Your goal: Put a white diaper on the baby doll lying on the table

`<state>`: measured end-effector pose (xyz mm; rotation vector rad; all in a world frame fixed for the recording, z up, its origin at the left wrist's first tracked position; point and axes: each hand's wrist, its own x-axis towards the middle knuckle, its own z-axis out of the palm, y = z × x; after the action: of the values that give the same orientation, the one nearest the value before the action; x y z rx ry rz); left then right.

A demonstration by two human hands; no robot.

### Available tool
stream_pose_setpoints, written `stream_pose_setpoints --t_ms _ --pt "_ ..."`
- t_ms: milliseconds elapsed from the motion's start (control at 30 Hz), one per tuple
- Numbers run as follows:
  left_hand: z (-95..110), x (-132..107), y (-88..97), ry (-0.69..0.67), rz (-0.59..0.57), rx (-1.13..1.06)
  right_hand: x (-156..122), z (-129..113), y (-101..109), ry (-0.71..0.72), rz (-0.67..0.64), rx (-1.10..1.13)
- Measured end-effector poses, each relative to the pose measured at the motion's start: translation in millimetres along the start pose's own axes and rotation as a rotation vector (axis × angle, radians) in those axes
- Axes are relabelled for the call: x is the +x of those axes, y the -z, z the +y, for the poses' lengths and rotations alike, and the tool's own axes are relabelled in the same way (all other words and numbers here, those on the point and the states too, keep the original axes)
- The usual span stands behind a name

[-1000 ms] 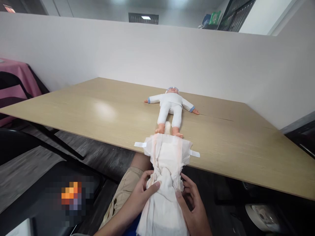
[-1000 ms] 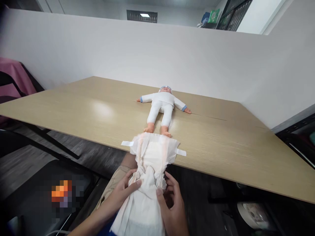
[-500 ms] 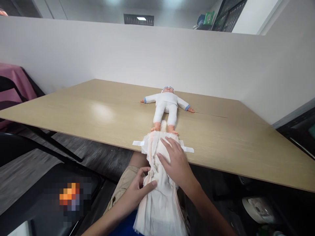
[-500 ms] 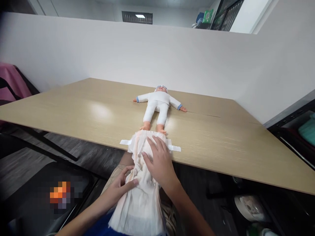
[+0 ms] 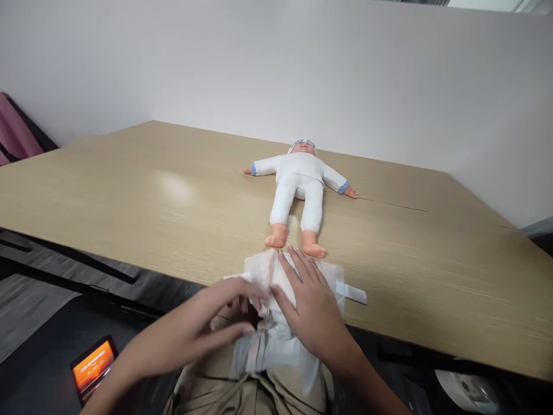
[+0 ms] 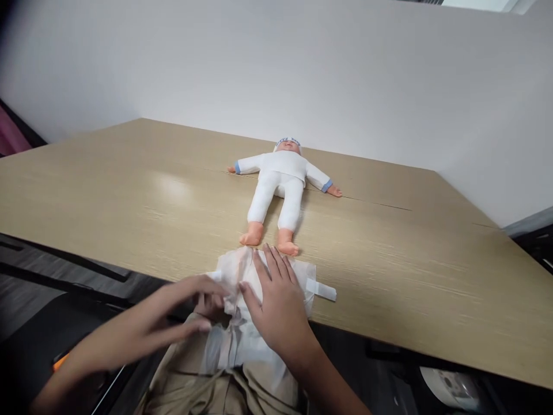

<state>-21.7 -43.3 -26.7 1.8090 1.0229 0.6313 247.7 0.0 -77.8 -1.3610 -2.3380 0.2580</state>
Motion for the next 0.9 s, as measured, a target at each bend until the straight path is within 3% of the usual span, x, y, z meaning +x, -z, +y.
stream_pose_setpoints --t_ms 100,200,300,400,600,767,900 --pt "6.6 52.0 35.3 -0.224 0.104 0.150 0.3 -0.3 0.5 -0.005 -0.011 0.000" --pt "2.9 112.3 57.3 -0.394 0.131 0.529 -0.7 0.4 -0.1 -0.008 -0.010 0.001" --pt "-6.6 164.9 62.7 -0.490 0.001 0.854 -1.6 1.7 -1.4 -0.011 0.008 0.010" --pt "-12.7 201.7 55.8 -0.613 -0.158 0.945 -1.2 2.7 -1.4 -0.007 0.013 0.012" --pt "-11.6 244.1 39.0 -0.865 -0.350 0.849 0.2 4.0 -0.1 -0.007 -0.016 0.011" --pt "-11.6 262.9 36.3 -0.959 -0.318 0.738 1.6 9.6 -2.5 0.017 -0.023 0.008" --pt "6.0 265.4 47.8 -0.949 -0.305 0.639 11.8 16.7 4.6 0.055 -0.121 0.013"
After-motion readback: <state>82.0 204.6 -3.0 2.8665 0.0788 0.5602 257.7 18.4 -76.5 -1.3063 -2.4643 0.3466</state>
